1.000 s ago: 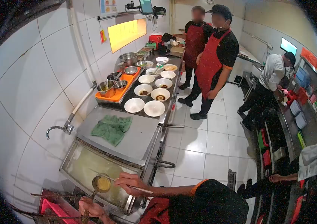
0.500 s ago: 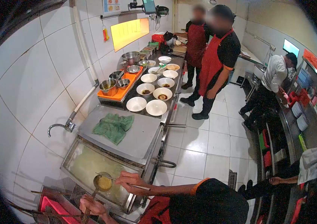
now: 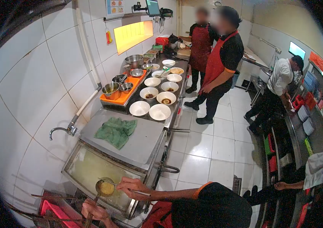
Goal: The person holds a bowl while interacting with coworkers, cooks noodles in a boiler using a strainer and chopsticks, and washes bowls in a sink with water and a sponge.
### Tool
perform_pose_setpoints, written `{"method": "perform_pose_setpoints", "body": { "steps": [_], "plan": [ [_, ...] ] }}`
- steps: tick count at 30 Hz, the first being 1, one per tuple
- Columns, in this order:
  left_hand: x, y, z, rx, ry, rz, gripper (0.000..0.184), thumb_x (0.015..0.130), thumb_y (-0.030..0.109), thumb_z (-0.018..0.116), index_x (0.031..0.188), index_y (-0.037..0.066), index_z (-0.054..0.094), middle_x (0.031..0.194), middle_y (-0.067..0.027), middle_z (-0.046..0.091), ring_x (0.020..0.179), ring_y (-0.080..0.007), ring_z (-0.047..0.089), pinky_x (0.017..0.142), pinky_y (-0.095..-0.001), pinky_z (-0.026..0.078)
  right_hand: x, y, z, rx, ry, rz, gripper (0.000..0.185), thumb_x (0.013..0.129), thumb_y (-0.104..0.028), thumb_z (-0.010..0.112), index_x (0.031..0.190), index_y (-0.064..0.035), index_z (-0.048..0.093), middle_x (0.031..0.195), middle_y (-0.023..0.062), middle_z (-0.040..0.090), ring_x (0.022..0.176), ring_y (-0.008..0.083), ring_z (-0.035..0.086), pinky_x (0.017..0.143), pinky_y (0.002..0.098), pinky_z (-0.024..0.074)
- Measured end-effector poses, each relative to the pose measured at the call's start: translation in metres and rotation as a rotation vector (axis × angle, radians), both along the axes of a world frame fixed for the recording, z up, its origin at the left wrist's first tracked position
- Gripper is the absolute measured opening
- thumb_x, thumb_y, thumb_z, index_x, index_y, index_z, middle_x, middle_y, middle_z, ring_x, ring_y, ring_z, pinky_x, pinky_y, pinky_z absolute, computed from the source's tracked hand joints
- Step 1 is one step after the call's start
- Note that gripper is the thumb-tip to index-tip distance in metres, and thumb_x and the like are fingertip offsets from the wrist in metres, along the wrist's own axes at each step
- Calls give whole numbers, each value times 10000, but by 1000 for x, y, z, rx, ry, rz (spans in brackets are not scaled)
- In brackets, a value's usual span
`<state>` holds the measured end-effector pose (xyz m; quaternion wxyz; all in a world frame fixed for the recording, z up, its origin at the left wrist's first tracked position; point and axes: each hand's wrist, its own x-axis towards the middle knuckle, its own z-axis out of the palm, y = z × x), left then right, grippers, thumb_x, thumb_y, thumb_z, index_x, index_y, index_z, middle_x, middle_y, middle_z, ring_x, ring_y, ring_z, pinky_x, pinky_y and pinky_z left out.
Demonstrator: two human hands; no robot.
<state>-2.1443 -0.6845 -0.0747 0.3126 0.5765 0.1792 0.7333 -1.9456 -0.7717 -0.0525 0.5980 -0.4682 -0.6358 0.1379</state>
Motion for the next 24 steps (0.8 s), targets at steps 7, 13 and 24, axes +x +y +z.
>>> {"method": "perform_pose_setpoints", "body": {
  "steps": [7,13,24],
  "plan": [
    [-6,7,-4,37,40,-81,312,900,122,446,623,29,339,608,-19,310,584,-121,339,539,-272,325,2,-3,3,-54,24,10,158,794,43,480,901,-2,588,778,99,523,662,205,531,561,302,418],
    [-7,11,-7,47,33,-133,296,902,125,447,641,14,363,622,-27,331,599,-126,361,562,-276,352,2,-6,8,-60,5,-29,146,783,45,502,890,0,591,777,98,528,668,213,538,567,308,424],
    [-7,17,-13,51,-45,-213,275,904,130,447,673,-14,407,648,-42,370,628,-135,401,603,-284,401,3,-5,7,-18,-3,-51,125,790,21,524,889,0,596,774,100,518,666,217,548,568,318,429]
  ]
}}
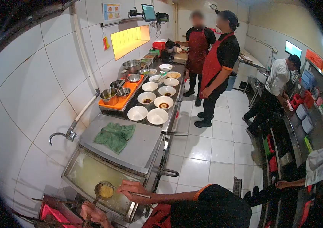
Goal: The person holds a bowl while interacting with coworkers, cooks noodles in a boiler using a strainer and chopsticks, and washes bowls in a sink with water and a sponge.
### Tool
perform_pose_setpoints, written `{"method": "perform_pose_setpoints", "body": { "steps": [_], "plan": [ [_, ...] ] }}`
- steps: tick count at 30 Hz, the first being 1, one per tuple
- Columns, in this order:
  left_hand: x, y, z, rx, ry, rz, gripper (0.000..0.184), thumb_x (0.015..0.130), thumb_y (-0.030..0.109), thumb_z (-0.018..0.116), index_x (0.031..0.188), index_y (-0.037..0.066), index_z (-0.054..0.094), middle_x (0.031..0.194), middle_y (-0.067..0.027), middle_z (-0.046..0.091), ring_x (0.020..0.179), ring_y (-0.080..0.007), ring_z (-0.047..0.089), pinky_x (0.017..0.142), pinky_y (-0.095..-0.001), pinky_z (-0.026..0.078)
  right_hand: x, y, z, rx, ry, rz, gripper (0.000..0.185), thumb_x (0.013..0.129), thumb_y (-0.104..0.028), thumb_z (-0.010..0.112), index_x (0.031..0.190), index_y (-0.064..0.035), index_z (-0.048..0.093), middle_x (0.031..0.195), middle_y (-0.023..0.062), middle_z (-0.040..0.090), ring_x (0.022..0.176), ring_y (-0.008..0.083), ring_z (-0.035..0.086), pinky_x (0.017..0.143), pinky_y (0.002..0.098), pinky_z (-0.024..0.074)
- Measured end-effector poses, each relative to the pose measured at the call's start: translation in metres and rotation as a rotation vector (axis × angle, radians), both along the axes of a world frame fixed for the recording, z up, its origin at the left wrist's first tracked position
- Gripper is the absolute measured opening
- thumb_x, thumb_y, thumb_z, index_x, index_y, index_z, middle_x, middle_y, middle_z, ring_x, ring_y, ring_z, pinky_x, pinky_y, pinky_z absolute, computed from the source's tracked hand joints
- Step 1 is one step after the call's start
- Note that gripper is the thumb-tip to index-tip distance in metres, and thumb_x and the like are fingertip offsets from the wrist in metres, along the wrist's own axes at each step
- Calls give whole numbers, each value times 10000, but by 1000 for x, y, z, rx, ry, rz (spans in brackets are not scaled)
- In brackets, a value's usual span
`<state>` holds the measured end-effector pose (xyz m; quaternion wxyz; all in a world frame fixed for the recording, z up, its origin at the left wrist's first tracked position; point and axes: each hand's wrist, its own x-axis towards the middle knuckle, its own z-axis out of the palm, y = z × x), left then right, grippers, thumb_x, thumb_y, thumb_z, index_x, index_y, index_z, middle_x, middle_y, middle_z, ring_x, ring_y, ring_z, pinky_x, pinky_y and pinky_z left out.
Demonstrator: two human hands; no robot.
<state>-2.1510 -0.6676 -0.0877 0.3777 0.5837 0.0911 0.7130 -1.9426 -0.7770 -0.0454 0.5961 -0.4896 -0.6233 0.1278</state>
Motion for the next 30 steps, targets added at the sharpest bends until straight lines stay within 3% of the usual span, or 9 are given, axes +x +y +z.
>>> {"method": "perform_pose_setpoints", "body": {
  "steps": [9,24,30],
  "plan": [
    [-3,6,-17,-23,-249,-140,268,907,135,447,700,-36,443,669,-55,402,652,-143,434,636,-290,442,1,1,-7,22,-19,-52,108,789,10,547,877,-18,602,745,93,521,626,217,537,538,318,423],
    [2,0,6,106,202,52,336,889,201,458,613,20,395,564,-49,369,526,-180,423,545,-299,417,0,0,-7,-46,-22,-53,154,806,-12,519,945,-12,584,763,90,496,633,195,508,546,298,408],
    [6,1,13,224,393,161,367,882,228,462,578,43,376,522,-47,356,476,-196,418,509,-302,407,0,1,3,-215,283,-105,190,887,-106,434,995,-15,561,773,79,501,666,171,523,597,285,425]
  ]
}}
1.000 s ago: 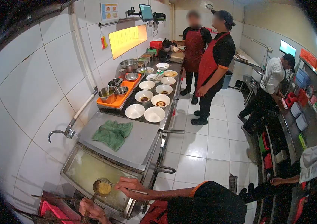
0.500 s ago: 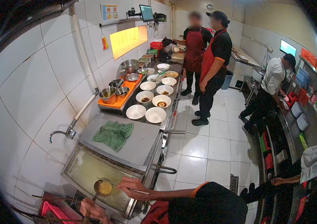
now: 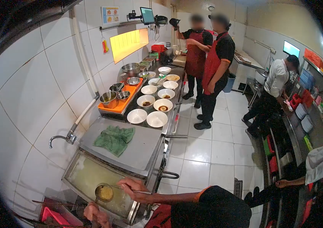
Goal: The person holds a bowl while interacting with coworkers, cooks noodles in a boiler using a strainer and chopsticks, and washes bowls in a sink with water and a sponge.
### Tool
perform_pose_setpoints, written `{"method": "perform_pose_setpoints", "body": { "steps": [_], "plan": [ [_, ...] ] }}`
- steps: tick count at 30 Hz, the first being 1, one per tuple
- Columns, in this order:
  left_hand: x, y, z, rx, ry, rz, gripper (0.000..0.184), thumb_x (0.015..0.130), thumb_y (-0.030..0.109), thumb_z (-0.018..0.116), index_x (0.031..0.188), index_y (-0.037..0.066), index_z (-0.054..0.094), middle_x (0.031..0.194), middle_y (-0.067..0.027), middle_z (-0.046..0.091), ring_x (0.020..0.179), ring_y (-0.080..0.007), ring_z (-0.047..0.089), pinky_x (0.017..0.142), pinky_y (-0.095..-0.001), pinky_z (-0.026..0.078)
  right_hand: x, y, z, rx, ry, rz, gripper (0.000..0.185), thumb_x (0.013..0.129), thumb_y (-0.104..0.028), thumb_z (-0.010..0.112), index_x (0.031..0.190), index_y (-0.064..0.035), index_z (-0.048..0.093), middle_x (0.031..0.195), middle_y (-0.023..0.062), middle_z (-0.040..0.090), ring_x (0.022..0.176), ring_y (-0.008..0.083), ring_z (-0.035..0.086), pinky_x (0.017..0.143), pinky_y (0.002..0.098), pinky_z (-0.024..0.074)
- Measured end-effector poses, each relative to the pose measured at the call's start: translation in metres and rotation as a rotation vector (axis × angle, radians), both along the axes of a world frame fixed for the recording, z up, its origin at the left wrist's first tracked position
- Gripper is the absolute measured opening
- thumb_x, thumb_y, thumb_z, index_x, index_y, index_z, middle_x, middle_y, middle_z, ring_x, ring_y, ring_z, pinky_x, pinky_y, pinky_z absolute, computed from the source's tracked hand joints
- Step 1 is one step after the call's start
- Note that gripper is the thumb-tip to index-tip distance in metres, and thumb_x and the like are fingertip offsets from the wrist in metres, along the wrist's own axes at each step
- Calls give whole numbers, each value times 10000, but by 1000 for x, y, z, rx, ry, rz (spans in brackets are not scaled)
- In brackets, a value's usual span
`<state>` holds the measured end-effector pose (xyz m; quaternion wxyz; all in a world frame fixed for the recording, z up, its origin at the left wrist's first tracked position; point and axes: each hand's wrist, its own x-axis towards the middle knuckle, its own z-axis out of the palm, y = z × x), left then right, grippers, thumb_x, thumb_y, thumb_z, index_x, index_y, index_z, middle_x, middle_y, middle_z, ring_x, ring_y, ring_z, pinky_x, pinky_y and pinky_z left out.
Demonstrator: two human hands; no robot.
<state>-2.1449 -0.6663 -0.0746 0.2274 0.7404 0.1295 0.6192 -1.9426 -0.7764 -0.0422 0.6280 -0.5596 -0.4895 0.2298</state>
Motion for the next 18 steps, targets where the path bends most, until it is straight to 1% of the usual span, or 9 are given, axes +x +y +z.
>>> {"method": "perform_pose_setpoints", "body": {
  "steps": [4,6,7,8,10,11,12,14,18],
  "plan": [
    [2,-3,8,112,149,92,388,877,245,465,554,58,363,494,-45,347,442,-206,415,485,-304,400,21,4,34,151,-20,67,214,916,-91,389,1072,-10,511,753,66,497,691,131,531,634,259,422],
    [16,-14,42,186,145,59,377,869,206,456,535,65,353,465,-37,310,401,-210,387,443,-302,361,27,6,50,146,-83,135,222,925,-114,379,1064,-8,515,723,54,495,678,122,516,610,256,410],
    [25,-21,60,260,138,25,373,861,167,447,516,73,343,436,-29,274,359,-214,359,401,-301,322,25,6,61,54,144,227,229,898,-123,416,1079,-27,519,678,50,499,640,125,492,595,251,398],
    [29,-26,72,262,142,26,373,861,167,447,516,73,343,436,-29,274,359,-214,359,401,-301,322,27,11,63,55,148,229,229,898,-123,416,1079,-27,519,678,50,499,640,125,492,595,251,398],
    [27,-36,86,154,320,-101,366,834,131,452,496,78,324,439,-26,282,347,-209,340,366,-317,246,29,23,57,-128,16,354,253,898,-148,414,1092,-19,513,657,54,493,588,134,477,554,266,394],
    [28,-33,76,72,297,-167,363,817,116,477,495,74,314,443,-39,283,354,-210,337,376,-320,229,26,30,50,-63,-18,410,279,907,-221,429,1063,-13,529,607,62,483,546,152,471,521,297,396],
    [28,-33,78,68,303,-161,363,817,116,477,495,74,314,443,-39,283,354,-210,337,376,-320,229,23,38,42,-65,-12,416,279,907,-221,429,1063,-13,529,607,62,483,546,152,471,521,297,396],
    [35,-32,86,217,369,-252,363,815,96,479,495,69,309,440,-62,293,336,-229,355,343,-344,247,15,51,30,-247,-341,600,290,927,-234,425,1059,2,527,615,84,516,583,141,517,542,302,411],
    [34,-29,77,243,430,-352,341,759,93,543,494,77,330,439,-57,324,344,-234,389,347,-351,278,-17,63,21,-457,-177,698,465,907,-411,433,832,23,581,578,103,523,549,162,501,521,328,405]
  ]
}}
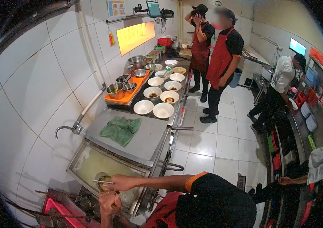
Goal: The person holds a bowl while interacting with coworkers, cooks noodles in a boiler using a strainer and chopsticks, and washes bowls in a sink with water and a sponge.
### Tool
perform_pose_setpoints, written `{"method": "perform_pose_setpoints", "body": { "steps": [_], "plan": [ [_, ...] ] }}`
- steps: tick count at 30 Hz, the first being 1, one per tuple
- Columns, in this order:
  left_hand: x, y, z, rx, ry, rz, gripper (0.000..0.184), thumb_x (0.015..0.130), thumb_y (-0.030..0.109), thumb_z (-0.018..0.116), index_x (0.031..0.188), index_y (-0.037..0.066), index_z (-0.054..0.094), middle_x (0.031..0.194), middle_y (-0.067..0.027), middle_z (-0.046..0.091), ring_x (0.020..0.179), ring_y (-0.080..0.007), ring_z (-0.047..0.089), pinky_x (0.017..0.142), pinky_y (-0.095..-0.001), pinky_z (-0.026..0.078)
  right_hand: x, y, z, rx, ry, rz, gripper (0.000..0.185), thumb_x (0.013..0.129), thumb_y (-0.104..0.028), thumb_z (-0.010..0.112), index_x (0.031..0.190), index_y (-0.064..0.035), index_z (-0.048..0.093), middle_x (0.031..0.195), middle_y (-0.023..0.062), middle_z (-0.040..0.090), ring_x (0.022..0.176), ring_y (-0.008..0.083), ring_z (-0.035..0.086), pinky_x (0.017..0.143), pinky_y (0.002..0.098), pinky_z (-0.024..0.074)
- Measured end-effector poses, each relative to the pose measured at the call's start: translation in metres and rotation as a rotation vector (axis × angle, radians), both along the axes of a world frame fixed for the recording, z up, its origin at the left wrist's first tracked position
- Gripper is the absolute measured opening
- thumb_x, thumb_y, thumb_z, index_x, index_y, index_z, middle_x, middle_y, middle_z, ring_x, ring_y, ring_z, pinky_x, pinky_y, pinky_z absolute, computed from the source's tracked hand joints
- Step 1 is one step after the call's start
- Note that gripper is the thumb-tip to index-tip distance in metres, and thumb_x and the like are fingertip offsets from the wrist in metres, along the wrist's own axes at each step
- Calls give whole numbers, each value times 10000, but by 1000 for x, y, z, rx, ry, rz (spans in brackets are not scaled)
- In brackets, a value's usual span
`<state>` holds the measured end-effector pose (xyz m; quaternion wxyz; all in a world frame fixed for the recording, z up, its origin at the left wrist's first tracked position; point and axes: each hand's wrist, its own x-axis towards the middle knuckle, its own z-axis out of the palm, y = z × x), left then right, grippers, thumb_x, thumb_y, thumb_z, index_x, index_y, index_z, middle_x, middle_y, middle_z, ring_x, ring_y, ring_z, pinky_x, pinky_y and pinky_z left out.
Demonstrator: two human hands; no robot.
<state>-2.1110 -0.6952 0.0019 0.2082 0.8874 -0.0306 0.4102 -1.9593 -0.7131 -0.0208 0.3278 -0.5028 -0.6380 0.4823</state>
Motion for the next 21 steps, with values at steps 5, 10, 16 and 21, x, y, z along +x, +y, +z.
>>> {"method": "perform_pose_setpoints", "body": {
  "steps": [5,10,16,21],
  "plan": [
    [1,-3,0,54,62,-21,313,721,95,579,492,82,366,437,-69,379,359,-238,429,366,-355,328,-20,5,7,-10,76,4,471,861,-462,493,817,6,535,629,70,519,580,163,483,537,341,404],
    [6,-13,8,149,104,-24,313,715,118,597,493,80,379,440,-80,415,367,-227,454,380,-345,368,-30,14,-6,-111,110,3,382,800,-378,613,753,-11,517,630,37,499,580,142,461,516,318,385],
    [0,-20,15,50,255,-62,293,680,74,592,478,83,379,435,-69,367,385,-217,432,390,-325,337,-46,20,-46,-194,281,1,352,736,-336,667,668,-81,434,525,-29,386,472,75,384,410,270,301],
    [-12,-31,17,46,332,124,286,677,82,630,513,57,397,475,-79,386,384,-242,436,397,-344,350,-50,14,-32,-190,283,-109,264,739,-255,618,665,-34,495,567,-1,442,504,100,408,442,287,324]
  ]
}}
